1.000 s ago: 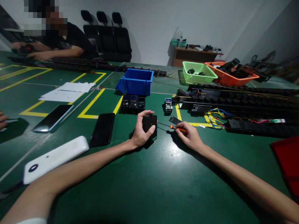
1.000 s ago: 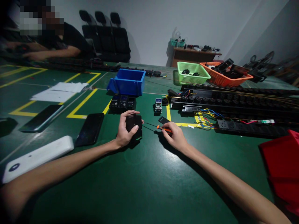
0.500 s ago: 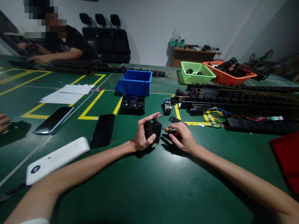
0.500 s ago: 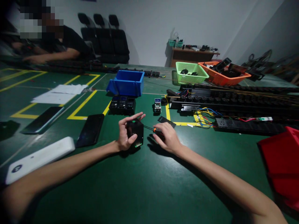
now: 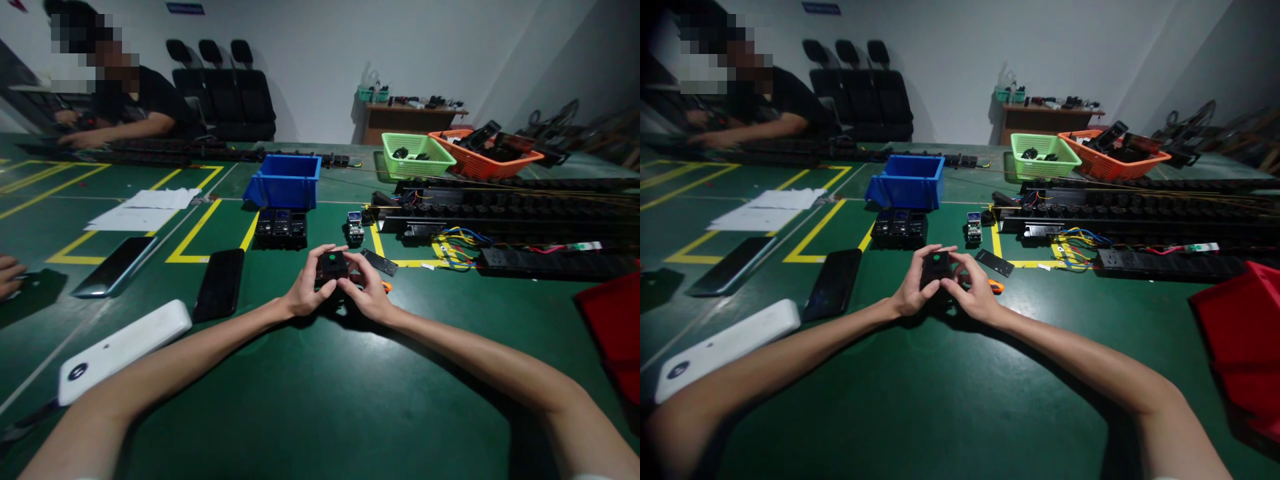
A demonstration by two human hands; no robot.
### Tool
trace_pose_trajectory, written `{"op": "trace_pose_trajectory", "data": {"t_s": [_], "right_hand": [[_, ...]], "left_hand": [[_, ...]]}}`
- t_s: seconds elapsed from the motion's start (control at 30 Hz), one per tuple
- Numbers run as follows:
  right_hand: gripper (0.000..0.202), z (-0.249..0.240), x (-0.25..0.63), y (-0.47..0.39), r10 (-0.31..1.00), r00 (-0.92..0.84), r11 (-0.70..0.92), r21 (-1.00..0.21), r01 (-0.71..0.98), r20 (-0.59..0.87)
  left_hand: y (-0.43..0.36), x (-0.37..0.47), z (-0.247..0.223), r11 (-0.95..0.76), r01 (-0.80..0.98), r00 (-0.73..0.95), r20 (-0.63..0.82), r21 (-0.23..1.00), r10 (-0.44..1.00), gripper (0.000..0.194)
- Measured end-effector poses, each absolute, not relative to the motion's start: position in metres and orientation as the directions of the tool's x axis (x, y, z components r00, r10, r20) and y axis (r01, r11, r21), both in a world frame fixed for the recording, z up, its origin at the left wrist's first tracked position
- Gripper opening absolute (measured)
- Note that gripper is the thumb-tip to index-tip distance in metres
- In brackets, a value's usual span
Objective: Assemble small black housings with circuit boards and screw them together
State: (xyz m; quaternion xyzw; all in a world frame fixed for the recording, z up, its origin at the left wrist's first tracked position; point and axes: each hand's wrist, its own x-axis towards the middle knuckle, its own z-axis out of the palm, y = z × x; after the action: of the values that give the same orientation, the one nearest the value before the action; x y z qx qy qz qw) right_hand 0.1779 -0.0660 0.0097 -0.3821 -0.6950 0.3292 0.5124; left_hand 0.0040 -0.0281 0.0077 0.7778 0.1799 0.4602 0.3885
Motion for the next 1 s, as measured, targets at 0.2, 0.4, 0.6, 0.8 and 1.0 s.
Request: {"op": "trace_pose_trajectory", "data": {"t_s": [0.2,0.4,0.6,0.8,1.0], "right_hand": [[0.040,0.014,0.177,-0.067,0.870,-0.154,0.493,-0.842,0.220,0.469],[0.043,0.011,0.179,-0.067,0.857,-0.178,0.513,-0.832,0.210,0.484],[0.044,0.015,0.181,-0.069,0.854,-0.193,0.517,-0.833,0.197,0.484],[0.045,0.017,0.181,-0.070,0.847,-0.197,0.528,-0.826,0.200,0.494],[0.045,0.021,0.181,-0.071,0.828,-0.214,0.558,-0.794,0.241,0.518]], "left_hand": [[-0.027,0.003,0.008,-0.573,-0.057,0.536,0.509,0.818,0.674,0.062],[-0.029,0.001,0.010,-0.609,-0.062,0.576,0.526,0.791,0.625,0.065],[-0.028,-0.001,0.007,-0.660,0.013,0.570,0.537,0.751,0.622,0.068],[-0.028,-0.001,0.008,-0.656,0.009,0.579,0.531,0.755,0.619,0.074],[-0.028,-0.002,0.008,-0.620,-0.008,0.590,0.504,0.785,0.631,0.078]]}}
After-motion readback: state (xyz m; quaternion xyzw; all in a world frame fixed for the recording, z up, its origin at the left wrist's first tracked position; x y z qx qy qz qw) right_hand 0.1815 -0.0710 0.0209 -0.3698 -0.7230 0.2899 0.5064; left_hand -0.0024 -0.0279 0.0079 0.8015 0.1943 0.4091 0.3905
